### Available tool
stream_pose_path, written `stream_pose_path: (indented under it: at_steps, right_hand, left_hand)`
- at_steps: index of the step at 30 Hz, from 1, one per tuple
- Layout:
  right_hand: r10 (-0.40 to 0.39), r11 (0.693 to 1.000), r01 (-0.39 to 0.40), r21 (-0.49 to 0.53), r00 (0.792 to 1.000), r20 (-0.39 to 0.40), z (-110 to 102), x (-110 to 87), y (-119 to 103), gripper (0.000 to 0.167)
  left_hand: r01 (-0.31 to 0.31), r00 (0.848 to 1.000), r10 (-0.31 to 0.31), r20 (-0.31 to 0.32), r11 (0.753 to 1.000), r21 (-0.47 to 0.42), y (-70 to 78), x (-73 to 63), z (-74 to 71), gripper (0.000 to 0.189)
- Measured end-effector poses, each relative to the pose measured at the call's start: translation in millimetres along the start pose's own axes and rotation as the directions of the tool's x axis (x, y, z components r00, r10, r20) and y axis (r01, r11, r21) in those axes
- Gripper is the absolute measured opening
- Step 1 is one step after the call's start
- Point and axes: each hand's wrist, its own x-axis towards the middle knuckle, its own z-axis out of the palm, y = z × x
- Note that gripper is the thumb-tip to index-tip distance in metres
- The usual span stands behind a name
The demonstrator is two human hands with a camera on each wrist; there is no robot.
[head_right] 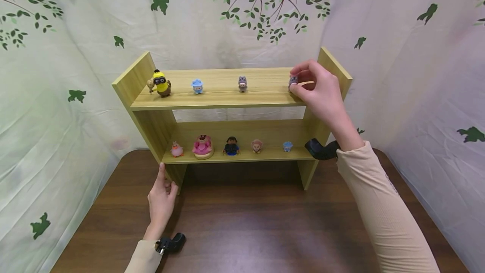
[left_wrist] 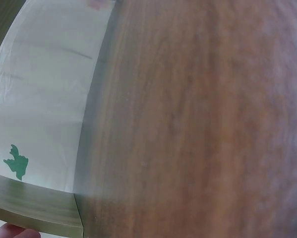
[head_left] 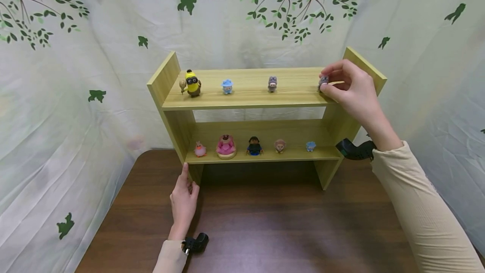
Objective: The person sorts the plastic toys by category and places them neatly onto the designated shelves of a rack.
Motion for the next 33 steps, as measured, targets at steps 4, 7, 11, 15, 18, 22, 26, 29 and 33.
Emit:
stream_pose_path:
  at_steps: [4,7,11,15,18,22,26,29,33]
  right_hand:
    - [-0.009,1.000,0.009,0.003,1.000,-0.001,-1,-0.7,0,0.028]
    - [-0.013,1.000,0.013,0.019,1.000,-0.004,-1,-1.3,0,0.028]
    - [-0.024,0.997,0.026,0.069,0.999,-0.023,-2,-2.2,0,0.029]
    - [-0.046,0.989,0.056,0.134,0.996,-0.074,-2,-3.3,1,0.028]
    - [-0.058,0.981,0.076,0.176,0.993,-0.105,-4,-5.5,1,0.026]
    - [-0.081,0.975,0.103,0.198,0.990,-0.118,-7,-9.7,1,0.026]
    - [-0.090,0.971,0.115,0.210,0.988,-0.124,-9,-14.8,-1,0.025]
    - [-0.086,0.968,0.114,0.222,0.988,-0.131,-11,-19.7,-2,0.024]
    - [-0.096,0.950,0.134,0.282,0.985,-0.144,-13,-27.4,-2,0.023]
  left_hand:
    - [0.003,1.000,-0.003,-0.004,1.000,0.003,0.6,0.2,0.7,0.091]
    - [0.007,1.000,-0.007,-0.005,1.000,0.005,1.1,0.5,1.2,0.091]
    - [0.005,1.000,-0.005,-0.007,1.000,0.004,1.2,0.7,1.3,0.092]
    - [0.000,1.000,0.000,-0.006,1.000,0.004,1.2,0.7,0.4,0.093]
    - [0.000,1.000,0.000,-0.003,1.000,0.002,1.0,0.5,-0.2,0.092]
    - [0.005,1.000,-0.005,0.004,1.000,-0.003,0.0,0.0,-0.4,0.090]
    - [0.010,1.000,-0.010,0.010,1.000,-0.003,-1.2,-0.7,-0.3,0.088]
    - [0.013,1.000,-0.013,0.013,1.000,-0.003,-1.1,-0.7,-0.4,0.086]
    - [0.018,1.000,-0.018,0.018,1.000,-0.007,0.7,-0.7,-1.0,0.086]
